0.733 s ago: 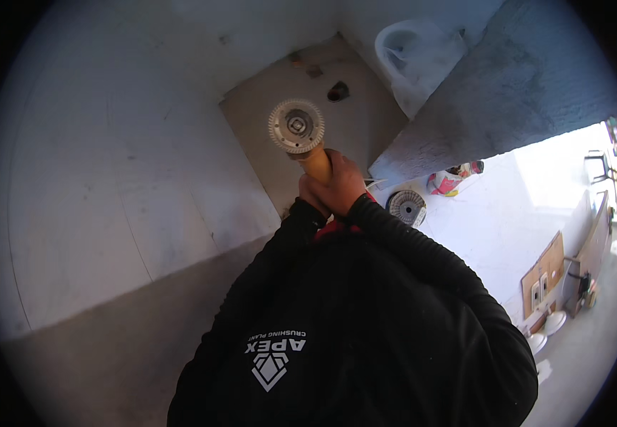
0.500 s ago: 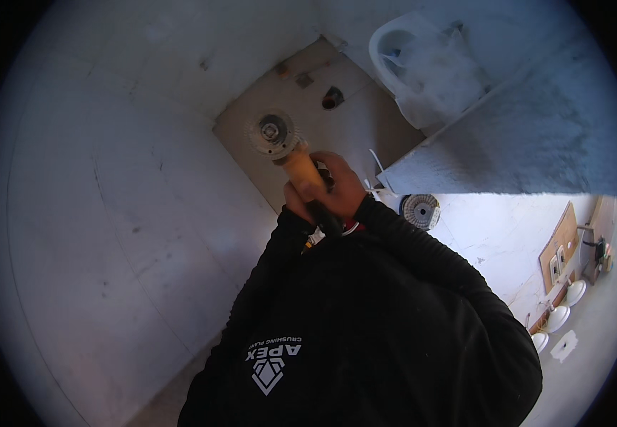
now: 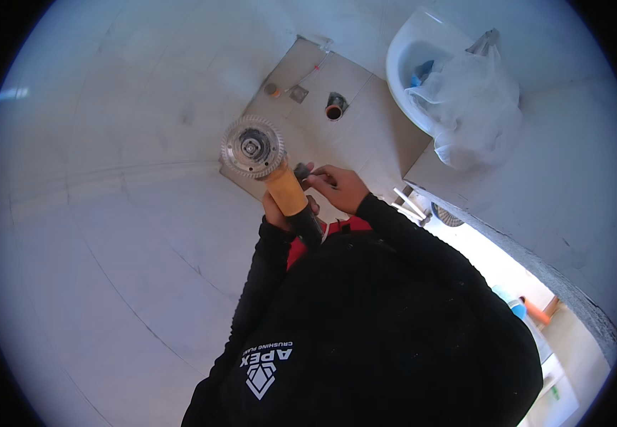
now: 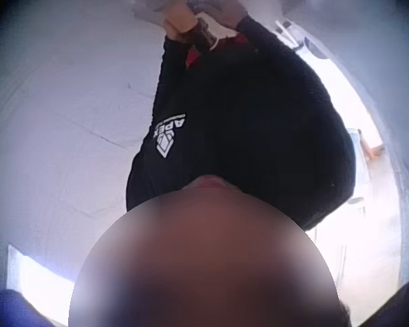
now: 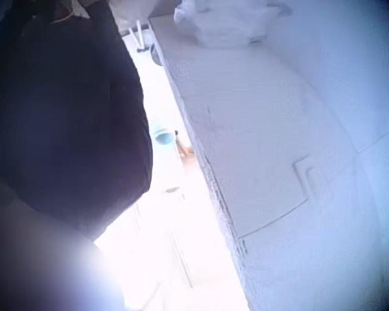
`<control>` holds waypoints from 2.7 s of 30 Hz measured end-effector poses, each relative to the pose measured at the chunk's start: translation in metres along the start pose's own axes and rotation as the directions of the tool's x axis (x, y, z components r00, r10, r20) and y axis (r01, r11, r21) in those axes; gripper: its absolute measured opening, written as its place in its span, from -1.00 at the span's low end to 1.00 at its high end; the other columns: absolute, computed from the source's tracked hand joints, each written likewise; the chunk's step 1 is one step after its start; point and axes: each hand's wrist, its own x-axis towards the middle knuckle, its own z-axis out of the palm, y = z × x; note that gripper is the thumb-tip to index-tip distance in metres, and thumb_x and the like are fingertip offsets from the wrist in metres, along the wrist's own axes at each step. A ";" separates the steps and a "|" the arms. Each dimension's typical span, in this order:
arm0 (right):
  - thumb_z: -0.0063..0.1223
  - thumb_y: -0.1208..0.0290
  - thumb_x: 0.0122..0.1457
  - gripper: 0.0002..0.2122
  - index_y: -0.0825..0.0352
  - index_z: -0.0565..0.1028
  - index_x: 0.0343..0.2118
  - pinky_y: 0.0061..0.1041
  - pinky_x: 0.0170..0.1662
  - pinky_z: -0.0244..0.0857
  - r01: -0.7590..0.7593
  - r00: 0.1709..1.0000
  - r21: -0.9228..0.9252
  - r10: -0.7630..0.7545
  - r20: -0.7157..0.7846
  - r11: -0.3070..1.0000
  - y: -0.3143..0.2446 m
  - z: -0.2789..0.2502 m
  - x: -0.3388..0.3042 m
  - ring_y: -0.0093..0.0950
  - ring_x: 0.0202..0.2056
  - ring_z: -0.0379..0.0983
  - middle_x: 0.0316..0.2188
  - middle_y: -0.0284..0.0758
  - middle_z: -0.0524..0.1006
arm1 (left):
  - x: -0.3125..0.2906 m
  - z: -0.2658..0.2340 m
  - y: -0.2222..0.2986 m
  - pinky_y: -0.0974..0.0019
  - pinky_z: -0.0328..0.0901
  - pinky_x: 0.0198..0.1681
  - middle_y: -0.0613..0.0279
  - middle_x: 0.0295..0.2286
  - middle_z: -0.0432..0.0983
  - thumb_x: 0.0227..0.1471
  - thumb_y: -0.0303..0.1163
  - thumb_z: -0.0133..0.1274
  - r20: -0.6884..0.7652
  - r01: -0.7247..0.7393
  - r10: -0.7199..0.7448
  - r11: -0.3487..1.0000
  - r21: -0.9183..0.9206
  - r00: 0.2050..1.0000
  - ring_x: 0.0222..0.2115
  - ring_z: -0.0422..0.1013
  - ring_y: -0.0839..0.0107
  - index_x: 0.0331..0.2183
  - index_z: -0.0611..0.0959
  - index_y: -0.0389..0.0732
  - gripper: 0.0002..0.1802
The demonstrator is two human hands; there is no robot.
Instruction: The person picks up an angle grinder, walks to a tiled area, and sits on the floor. They then use the angle grinder to cut around a circular pipe opening in the floor, repeatedly grinding the tile and clearing debris by hand.
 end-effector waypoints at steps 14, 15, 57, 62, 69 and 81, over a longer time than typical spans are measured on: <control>-0.27 0.13 0.35 -0.64 0.30 0.46 -0.06 -0.69 -0.66 0.04 -0.029 -0.243 0.599 0.576 -0.781 0.800 0.041 0.065 -0.345 -0.71 -0.69 0.13 -0.65 -0.49 0.27 | -0.014 -0.074 0.080 0.25 0.37 -0.54 0.10 -0.60 0.47 0.04 0.46 -0.32 0.113 0.002 -0.060 0.889 0.457 0.992 -0.62 0.45 0.23 -0.31 0.48 -0.21 -0.17; -0.26 0.11 0.36 -0.62 0.31 0.44 -0.04 -0.69 -0.66 0.03 0.053 -0.346 0.697 0.668 -0.659 0.715 0.028 0.075 -0.382 -0.70 -0.69 0.13 -0.65 -0.49 0.27 | -0.015 -0.063 0.085 0.27 0.37 -0.54 0.11 -0.60 0.47 0.05 0.43 -0.27 0.033 0.021 -0.044 0.853 0.521 0.998 -0.62 0.44 0.25 -0.31 0.47 -0.19 -0.21; 0.06 0.26 0.20 -0.76 0.14 0.55 -0.09 -0.28 -0.04 0.35 -0.912 -0.274 0.364 0.382 -0.883 0.189 0.505 -0.131 -0.772 -0.26 -0.14 0.51 -0.20 -0.21 0.58 | 0.091 -0.254 -0.139 0.45 0.39 -0.42 0.25 -0.53 0.44 -0.05 0.08 0.18 -0.082 -0.066 0.214 0.604 0.794 0.973 -0.53 0.42 0.45 -0.35 0.45 -0.11 -0.53; 0.06 0.34 0.20 -0.76 0.14 0.54 -0.07 -0.32 0.02 0.35 -0.959 -0.180 0.248 0.378 -0.908 0.139 0.537 -0.157 -0.767 -0.28 -0.10 0.49 -0.14 -0.24 0.57 | 0.085 -0.256 -0.142 0.43 0.41 -0.45 0.24 -0.54 0.47 -0.05 0.08 0.19 -0.088 -0.079 0.226 0.634 0.769 0.970 -0.55 0.44 0.43 -0.35 0.46 -0.12 -0.52; 0.02 0.57 0.06 -0.71 0.18 0.60 -0.14 -0.36 0.00 0.37 -0.986 -0.021 0.067 0.285 -0.958 0.152 0.544 -0.178 -0.753 -0.30 -0.14 0.53 -0.18 -0.23 0.59 | 0.090 -0.258 -0.136 0.37 0.46 -0.44 0.21 -0.52 0.51 -0.12 0.08 0.25 -0.122 -0.056 0.242 0.618 0.784 0.962 -0.52 0.49 0.39 -0.34 0.48 -0.12 -0.48; 0.10 0.43 0.02 -0.78 0.39 0.61 -0.29 -0.31 -0.08 0.41 -0.993 0.119 -0.106 0.365 -0.924 0.054 0.594 -0.238 -0.728 -0.16 -0.14 0.53 -0.26 0.02 0.57 | 0.117 -0.262 -0.137 0.36 0.44 -0.40 0.19 -0.52 0.48 -0.11 0.10 0.23 -0.202 0.023 0.206 0.642 0.766 0.957 -0.51 0.46 0.37 -0.31 0.47 -0.16 -0.44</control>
